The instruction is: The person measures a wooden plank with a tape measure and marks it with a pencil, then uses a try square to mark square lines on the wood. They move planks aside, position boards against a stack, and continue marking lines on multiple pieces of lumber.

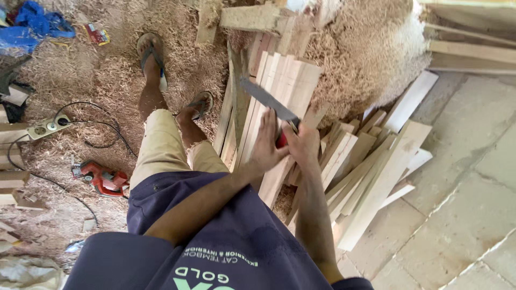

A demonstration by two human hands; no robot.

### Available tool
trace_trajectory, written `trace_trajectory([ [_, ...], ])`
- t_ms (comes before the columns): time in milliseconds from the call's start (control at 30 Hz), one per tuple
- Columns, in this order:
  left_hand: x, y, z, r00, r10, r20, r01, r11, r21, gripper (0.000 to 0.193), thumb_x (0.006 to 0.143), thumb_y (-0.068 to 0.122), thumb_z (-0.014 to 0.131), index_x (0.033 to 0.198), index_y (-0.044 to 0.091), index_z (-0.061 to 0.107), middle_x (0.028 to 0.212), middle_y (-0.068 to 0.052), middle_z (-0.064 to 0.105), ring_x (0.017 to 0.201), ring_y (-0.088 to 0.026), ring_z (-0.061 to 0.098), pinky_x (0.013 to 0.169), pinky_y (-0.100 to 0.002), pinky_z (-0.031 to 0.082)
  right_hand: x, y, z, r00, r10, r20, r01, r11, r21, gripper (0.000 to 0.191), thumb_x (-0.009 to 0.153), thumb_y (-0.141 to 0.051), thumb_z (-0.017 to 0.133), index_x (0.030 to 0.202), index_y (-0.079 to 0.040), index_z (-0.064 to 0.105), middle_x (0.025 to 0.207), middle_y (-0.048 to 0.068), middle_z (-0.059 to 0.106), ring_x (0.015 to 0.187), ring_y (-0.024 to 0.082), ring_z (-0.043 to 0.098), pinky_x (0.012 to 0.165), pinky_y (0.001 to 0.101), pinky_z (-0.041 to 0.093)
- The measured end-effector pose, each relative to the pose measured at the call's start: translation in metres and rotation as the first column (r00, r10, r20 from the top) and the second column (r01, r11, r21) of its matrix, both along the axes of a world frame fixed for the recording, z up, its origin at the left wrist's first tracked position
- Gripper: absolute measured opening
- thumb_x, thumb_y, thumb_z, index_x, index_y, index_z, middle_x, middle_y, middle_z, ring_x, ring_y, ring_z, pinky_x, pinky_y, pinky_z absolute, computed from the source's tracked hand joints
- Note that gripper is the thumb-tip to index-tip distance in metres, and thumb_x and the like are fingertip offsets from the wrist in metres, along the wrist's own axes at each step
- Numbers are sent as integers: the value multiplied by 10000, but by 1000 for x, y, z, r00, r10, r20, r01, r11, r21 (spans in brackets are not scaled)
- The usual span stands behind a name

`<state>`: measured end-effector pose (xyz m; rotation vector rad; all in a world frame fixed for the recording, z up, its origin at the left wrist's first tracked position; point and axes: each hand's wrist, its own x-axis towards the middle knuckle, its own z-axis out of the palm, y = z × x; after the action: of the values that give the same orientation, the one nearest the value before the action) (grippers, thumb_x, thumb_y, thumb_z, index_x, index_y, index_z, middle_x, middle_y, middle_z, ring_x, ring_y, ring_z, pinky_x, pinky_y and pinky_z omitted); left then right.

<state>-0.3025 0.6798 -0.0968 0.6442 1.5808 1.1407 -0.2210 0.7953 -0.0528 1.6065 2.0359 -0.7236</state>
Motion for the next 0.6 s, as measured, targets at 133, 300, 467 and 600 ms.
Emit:
trace_trajectory([
  [133, 1, 4, -1, 998, 44, -39, -41, 995, 90, 1104, 984, 457, 644, 1634, -34, -100, 1718, -314, -74, 1611, -437, -104, 1308, -544, -1, -16, -6, -1, 961, 0, -275, 22, 997, 77, 365, 947, -336, 664, 969, 21, 737, 652, 39, 643, 592, 113, 623, 530, 303, 483],
  [300, 3, 6, 6, 997, 80, -12, -79, 994, 78, 990, 1041, 490, 529, 1659, 19, -85, 1752, -241, -83, 1637, -371, -106, 1332, -535, -7, -28, -9, 7, 945, -108, -310, 118, 993, 15, 360, 939, -332, 668, 968, 21, 734, 665, 42, 629, 602, 109, 597, 516, 314, 472],
  [467, 4, 5, 12, 991, 130, -27, -127, 986, 110, 995, 1046, 550, 497, 1661, 34, -90, 1756, -224, -71, 1644, -359, -82, 1341, -532, 9, -22, -6, 1, 959, -80, -272, 86, 996, 11, 343, 956, -325, 661, 916, 7, 737, 652, 59, 621, 557, 114, 557, 495, 320, 437],
  [600, 5, 6, 13, 995, 86, -51, -83, 994, 65, 1009, 1044, 579, 485, 1656, 45, -112, 1754, -222, -75, 1640, -354, -80, 1335, -546, 2, -14, -3, -8, 973, -131, -188, 126, 991, -35, 348, 956, -341, 664, 907, -5, 744, 680, 54, 647, 551, 124, 572, 483, 309, 458],
])
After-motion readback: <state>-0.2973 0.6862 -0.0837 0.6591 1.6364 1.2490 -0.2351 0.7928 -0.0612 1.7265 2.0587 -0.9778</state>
